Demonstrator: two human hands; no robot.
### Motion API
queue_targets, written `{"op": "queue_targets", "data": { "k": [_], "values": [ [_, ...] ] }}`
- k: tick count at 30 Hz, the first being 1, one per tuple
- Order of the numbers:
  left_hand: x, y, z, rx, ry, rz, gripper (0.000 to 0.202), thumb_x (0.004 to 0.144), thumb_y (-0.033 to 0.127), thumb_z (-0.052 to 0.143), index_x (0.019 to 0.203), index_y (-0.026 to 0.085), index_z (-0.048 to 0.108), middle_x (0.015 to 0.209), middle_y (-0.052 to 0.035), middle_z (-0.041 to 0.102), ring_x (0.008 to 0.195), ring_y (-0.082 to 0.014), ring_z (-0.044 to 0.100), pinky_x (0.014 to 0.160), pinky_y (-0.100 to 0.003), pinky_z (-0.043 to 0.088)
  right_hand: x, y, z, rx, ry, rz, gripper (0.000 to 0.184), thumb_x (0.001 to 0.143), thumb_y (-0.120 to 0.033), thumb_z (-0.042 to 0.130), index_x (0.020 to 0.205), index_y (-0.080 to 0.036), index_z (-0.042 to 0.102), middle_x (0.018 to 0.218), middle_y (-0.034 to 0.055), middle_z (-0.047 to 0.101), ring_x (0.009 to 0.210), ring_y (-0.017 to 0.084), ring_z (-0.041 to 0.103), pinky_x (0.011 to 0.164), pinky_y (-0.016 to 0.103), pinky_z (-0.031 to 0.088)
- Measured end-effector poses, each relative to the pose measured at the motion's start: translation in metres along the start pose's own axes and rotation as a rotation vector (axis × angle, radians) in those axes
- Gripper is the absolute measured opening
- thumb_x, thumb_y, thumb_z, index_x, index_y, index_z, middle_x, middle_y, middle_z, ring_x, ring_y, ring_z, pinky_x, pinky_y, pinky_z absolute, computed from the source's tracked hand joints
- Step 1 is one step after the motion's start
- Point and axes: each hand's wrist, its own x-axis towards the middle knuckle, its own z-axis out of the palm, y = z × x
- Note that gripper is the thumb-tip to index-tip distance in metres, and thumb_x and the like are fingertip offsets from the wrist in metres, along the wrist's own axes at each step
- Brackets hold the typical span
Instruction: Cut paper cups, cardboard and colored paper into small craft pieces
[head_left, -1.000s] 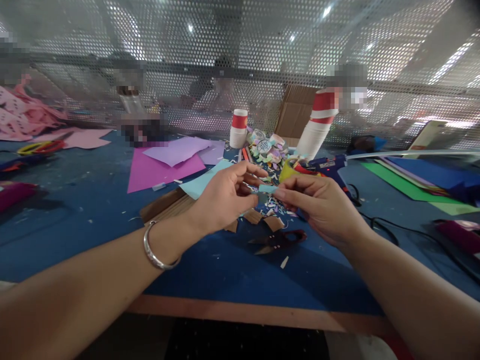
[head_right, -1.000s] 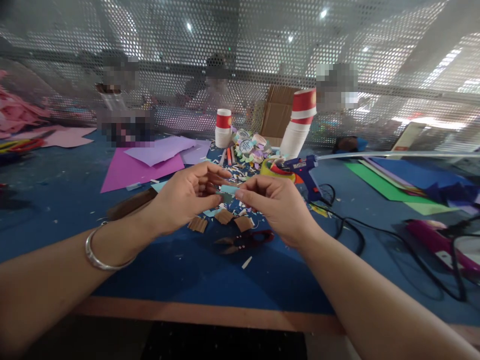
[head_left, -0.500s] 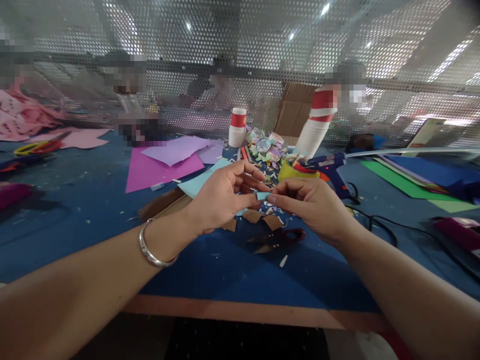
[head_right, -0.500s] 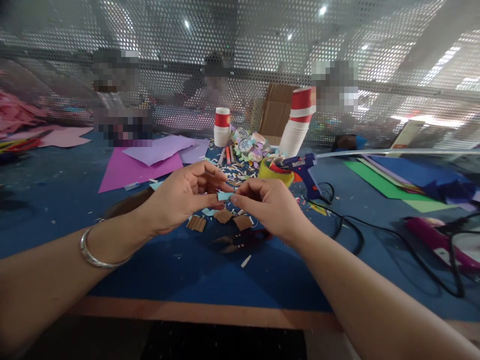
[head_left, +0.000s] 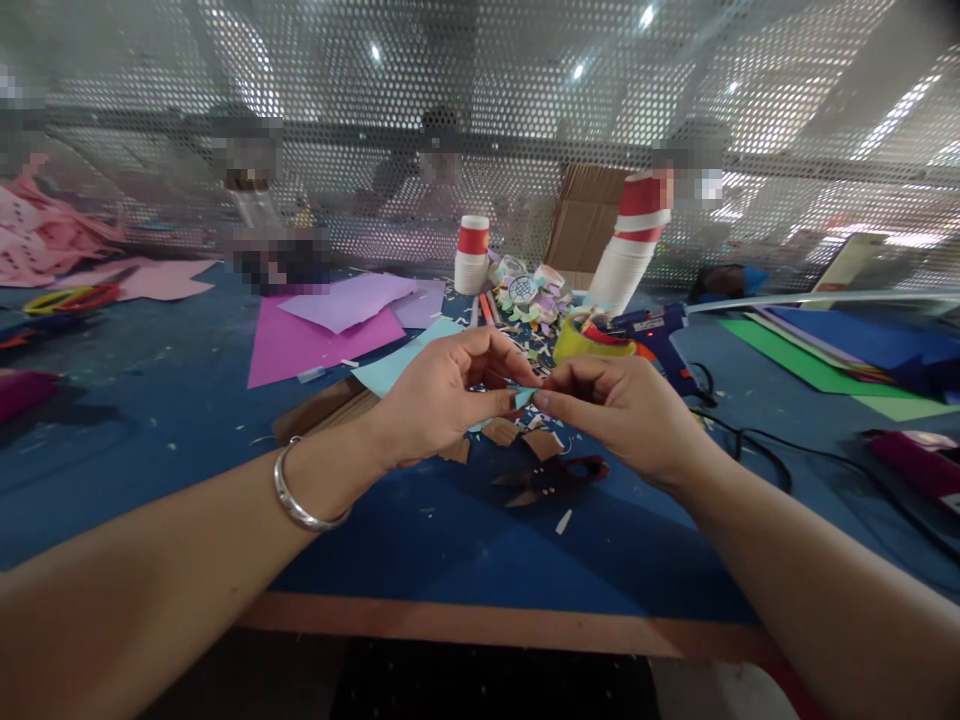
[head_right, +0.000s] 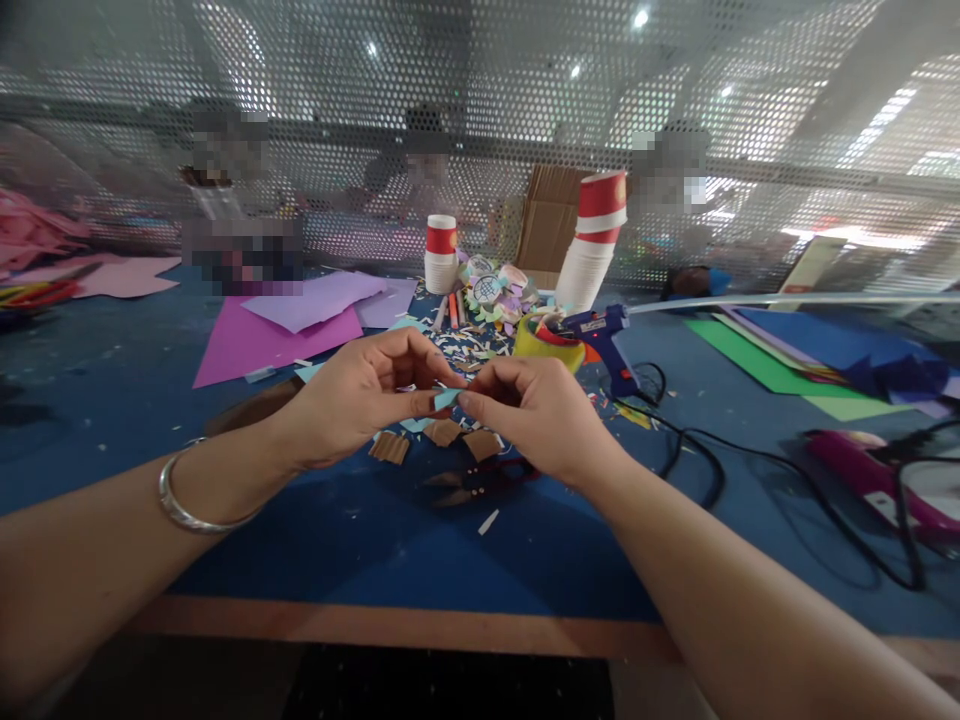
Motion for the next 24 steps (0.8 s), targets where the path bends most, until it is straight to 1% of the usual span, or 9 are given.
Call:
{"op": "queue_targets", "data": {
  "k": [3, 7, 12, 14, 15, 17, 18, 21, 24],
  "values": [
    [0.0, 0.0, -0.001, 0.025, -0.016, 0.031, 0.018, 0.079, 0.01, 0.076, 0.09, 0.014, 0.062, 0.09, -0.0011, 0.069, 0.079, -0.0084, 0.063, 0.072, -0.021, 0.053, 0.001, 0.001, 0.0, -0.001, 0.008, 0.006, 0.028, 0.08, -0.044, 0.07, 0.07, -0.018, 0.064, 0.063, -0.0015, 0.054, 0.058, 0.012, 0.043, 0.053, 0.028, 0.032],
    [-0.001, 0.001, -0.002, 0.061, -0.031, 0.07, 0.017, 0.081, 0.009, 0.074, 0.091, 0.015, 0.061, 0.093, -0.0017, 0.07, 0.081, -0.0087, 0.065, 0.073, -0.021, 0.054, 0.0, 0.0, -0.001, 0.043, 0.014, 0.001, 0.024, 0.079, -0.041, 0.073, 0.079, -0.017, 0.069, 0.072, 0.0011, 0.063, 0.065, 0.014, 0.052, 0.059, 0.029, 0.039],
    [-0.002, 0.005, -0.001, 0.049, -0.001, 0.085, 0.025, 0.079, 0.008, 0.076, 0.095, 0.017, 0.059, 0.094, -0.0012, 0.07, 0.08, -0.0092, 0.066, 0.07, -0.021, 0.055, -0.001, -0.002, -0.001, 0.031, 0.041, -0.049, 0.02, 0.08, -0.038, 0.072, 0.077, -0.018, 0.069, 0.069, 0.0, 0.061, 0.062, 0.013, 0.05, 0.057, 0.028, 0.037],
    [-0.002, 0.007, -0.003, 0.004, 0.038, 0.047, 0.026, 0.078, 0.012, 0.078, 0.095, 0.017, 0.059, 0.091, -0.0006, 0.07, 0.076, -0.0099, 0.067, 0.068, -0.022, 0.057, 0.0, -0.003, -0.001, 0.041, 0.054, -0.055, 0.019, 0.079, -0.037, 0.072, 0.077, -0.018, 0.07, 0.069, -0.0002, 0.062, 0.062, 0.013, 0.049, 0.057, 0.028, 0.037],
    [-0.001, 0.008, -0.004, -0.021, 0.057, 0.009, 0.022, 0.08, 0.015, 0.078, 0.094, 0.017, 0.061, 0.089, -0.0006, 0.07, 0.074, -0.0102, 0.067, 0.068, -0.023, 0.058, 0.0, -0.003, -0.001, 0.048, 0.057, -0.055, 0.018, 0.079, -0.036, 0.073, 0.077, -0.018, 0.07, 0.068, -0.0003, 0.062, 0.062, 0.013, 0.049, 0.057, 0.028, 0.037],
    [-0.001, 0.01, -0.007, -0.063, 0.078, -0.087, 0.013, 0.087, 0.025, 0.073, 0.091, 0.015, 0.065, 0.087, -0.002, 0.071, 0.073, -0.0107, 0.069, 0.068, -0.024, 0.06, 0.0, -0.003, 0.0, 0.06, 0.057, -0.057, 0.018, 0.079, -0.036, 0.073, 0.076, -0.018, 0.069, 0.068, -0.0004, 0.062, 0.061, 0.012, 0.049, 0.056, 0.028, 0.037],
    [0.0, 0.01, -0.007, -0.072, 0.077, -0.132, 0.016, 0.09, 0.03, 0.071, 0.089, 0.015, 0.067, 0.088, -0.0029, 0.071, 0.072, -0.0107, 0.069, 0.068, -0.024, 0.06, 0.0, -0.002, 0.0, 0.063, 0.056, -0.056, 0.018, 0.078, -0.035, 0.073, 0.075, -0.018, 0.069, 0.067, -0.0005, 0.062, 0.061, 0.012, 0.049, 0.056, 0.028, 0.036],
    [0.0, 0.01, -0.008, -0.073, 0.015, -0.215, 0.023, 0.089, 0.036, 0.072, 0.088, 0.014, 0.07, 0.084, -0.003, 0.072, 0.073, -0.012, 0.072, 0.07, -0.025, 0.061, 0.001, 0.0, 0.0, 0.053, 0.053, -0.048, 0.017, 0.077, -0.033, 0.074, 0.075, -0.018, 0.068, 0.066, -0.001, 0.061, 0.06, 0.012, 0.047, 0.055, 0.027, 0.035],
    [0.0, 0.006, -0.006, -0.101, -0.038, -0.239, 0.023, 0.083, 0.034, 0.08, 0.088, 0.014, 0.069, 0.077, -0.0016, 0.072, 0.075, -0.0158, 0.074, 0.074, -0.029, 0.063, 0.001, 0.001, 0.001, 0.052, 0.031, -0.047, 0.016, 0.078, -0.033, 0.072, 0.075, -0.018, 0.068, 0.066, -0.001, 0.06, 0.059, 0.012, 0.047, 0.055, 0.028, 0.035]
  ]
}}
